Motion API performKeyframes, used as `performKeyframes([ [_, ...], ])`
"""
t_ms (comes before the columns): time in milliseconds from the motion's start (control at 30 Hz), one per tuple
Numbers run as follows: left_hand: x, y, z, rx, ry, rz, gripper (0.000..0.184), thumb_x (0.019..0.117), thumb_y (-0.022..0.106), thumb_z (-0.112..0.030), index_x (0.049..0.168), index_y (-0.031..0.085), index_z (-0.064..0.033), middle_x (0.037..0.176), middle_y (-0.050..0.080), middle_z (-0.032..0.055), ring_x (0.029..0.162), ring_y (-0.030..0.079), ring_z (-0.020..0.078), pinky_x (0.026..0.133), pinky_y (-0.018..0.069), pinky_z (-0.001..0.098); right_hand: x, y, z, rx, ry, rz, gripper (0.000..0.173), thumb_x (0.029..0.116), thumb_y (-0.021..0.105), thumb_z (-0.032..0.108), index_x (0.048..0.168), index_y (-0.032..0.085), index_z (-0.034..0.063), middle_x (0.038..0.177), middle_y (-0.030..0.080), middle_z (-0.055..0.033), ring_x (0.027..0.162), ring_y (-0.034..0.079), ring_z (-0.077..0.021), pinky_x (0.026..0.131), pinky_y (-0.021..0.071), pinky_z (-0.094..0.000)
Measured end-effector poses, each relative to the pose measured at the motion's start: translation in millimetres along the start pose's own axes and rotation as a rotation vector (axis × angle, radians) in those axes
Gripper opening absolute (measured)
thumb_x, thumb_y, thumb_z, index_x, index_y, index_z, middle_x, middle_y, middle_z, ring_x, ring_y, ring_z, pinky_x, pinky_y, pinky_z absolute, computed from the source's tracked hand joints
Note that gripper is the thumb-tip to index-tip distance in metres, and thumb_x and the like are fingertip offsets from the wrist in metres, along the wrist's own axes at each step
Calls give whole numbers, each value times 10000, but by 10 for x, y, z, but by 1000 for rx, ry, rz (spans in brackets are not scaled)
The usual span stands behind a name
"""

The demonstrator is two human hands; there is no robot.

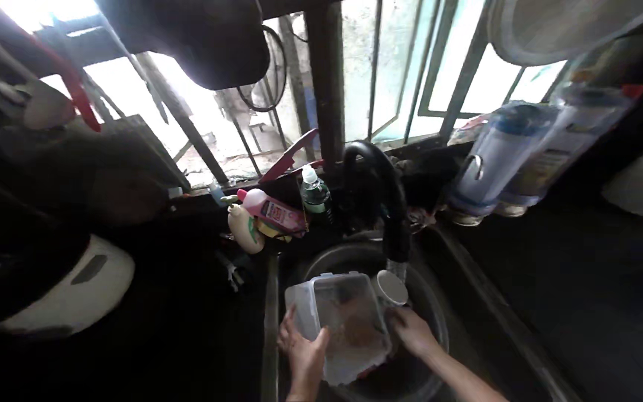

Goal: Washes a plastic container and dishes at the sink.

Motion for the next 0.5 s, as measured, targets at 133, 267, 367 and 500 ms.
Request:
performKeyframes([
  [133,77,126,338,-234,-201,85,840,855,768,-240,1544,336,-29,1482,442,325,1314,468,495,1028,438,626,128,-281,274,779,-52,-51,333,987,605,-10,1315,554,-43,1132,686,-161,926,718,-220,828,618,-369],
  [267,6,124,317,-360,-219,184,702,922,663,-186,1506,330,16,1300,573,303,1105,621,356,897,535,508,80,-517,588,818,-87,35,167,1025,595,77,1171,631,5,891,697,-46,618,616,-72,567,535,-217],
  [367,10,91,289,-344,-200,237,685,914,652,-200,1489,348,12,1309,578,273,1134,613,319,932,525,477,79,-502,640,723,-41,44,231,1069,551,267,922,612,100,598,512,50,404,397,-22,380,358,-173],
  [500,90,13,340,-369,-206,292,596,930,600,-185,1450,385,10,1130,621,209,938,637,248,802,550,419,110,-413,578,637,-60,5,172,1020,548,159,860,578,105,543,412,59,412,347,-43,407,316,-205],
])
Point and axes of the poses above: each hand's wrist, its own x-axis towards the middle knuckle, its own y-axis out of the palm, z = x × y, the point moved 4 cm from there along x, towards the middle knuckle
